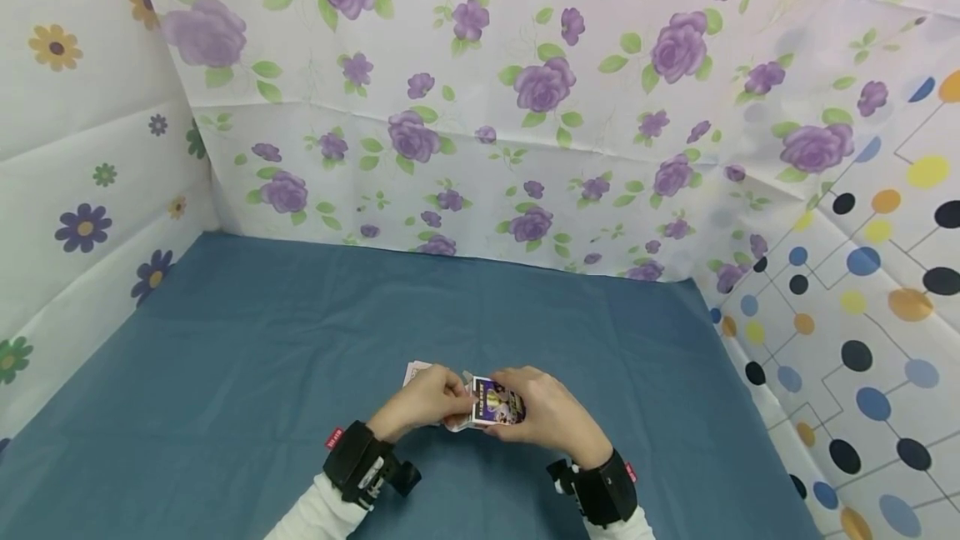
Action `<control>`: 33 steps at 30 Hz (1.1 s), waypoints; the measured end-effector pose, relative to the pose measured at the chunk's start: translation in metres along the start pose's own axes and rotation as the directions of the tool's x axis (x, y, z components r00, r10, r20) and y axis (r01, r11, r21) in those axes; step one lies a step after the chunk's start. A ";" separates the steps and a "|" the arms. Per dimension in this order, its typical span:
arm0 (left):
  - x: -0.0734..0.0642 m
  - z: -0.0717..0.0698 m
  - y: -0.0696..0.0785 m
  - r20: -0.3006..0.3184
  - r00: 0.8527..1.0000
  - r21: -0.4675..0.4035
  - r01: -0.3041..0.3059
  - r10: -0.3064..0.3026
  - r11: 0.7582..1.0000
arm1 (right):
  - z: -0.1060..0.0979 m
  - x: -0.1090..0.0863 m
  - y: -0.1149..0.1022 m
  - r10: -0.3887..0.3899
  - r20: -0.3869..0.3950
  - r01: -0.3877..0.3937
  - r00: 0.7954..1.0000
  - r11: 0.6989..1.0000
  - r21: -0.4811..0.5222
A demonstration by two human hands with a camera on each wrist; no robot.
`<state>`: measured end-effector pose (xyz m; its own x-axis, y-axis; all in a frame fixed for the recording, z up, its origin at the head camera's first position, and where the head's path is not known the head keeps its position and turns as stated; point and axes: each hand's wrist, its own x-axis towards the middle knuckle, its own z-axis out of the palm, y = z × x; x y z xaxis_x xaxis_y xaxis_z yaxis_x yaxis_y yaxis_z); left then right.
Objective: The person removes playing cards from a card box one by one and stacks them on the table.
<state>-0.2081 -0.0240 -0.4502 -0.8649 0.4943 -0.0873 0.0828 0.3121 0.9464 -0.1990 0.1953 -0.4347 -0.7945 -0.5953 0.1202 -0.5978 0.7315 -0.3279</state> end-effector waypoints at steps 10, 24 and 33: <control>0.002 -0.005 -0.003 0.057 0.997 -0.084 0.058 -0.053 0.995 | 0.001 0.000 -0.001 -0.004 -0.001 0.004 1.000 1.000 0.001; 0.003 -0.030 -0.008 0.170 0.984 -0.228 0.098 -0.060 0.969 | -0.001 0.001 0.000 0.008 -0.007 -0.008 1.000 1.000 -0.002; -0.005 -0.051 -0.009 0.197 0.976 -0.254 0.139 -0.090 0.957 | 0.000 0.003 0.000 0.003 -0.008 -0.003 1.000 1.000 -0.013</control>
<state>-0.2294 -0.0709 -0.4423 -0.7546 0.6141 -0.2312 -0.1666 0.1615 0.9727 -0.2011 0.1934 -0.4343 -0.7972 -0.5903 0.1265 -0.5965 0.7379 -0.3157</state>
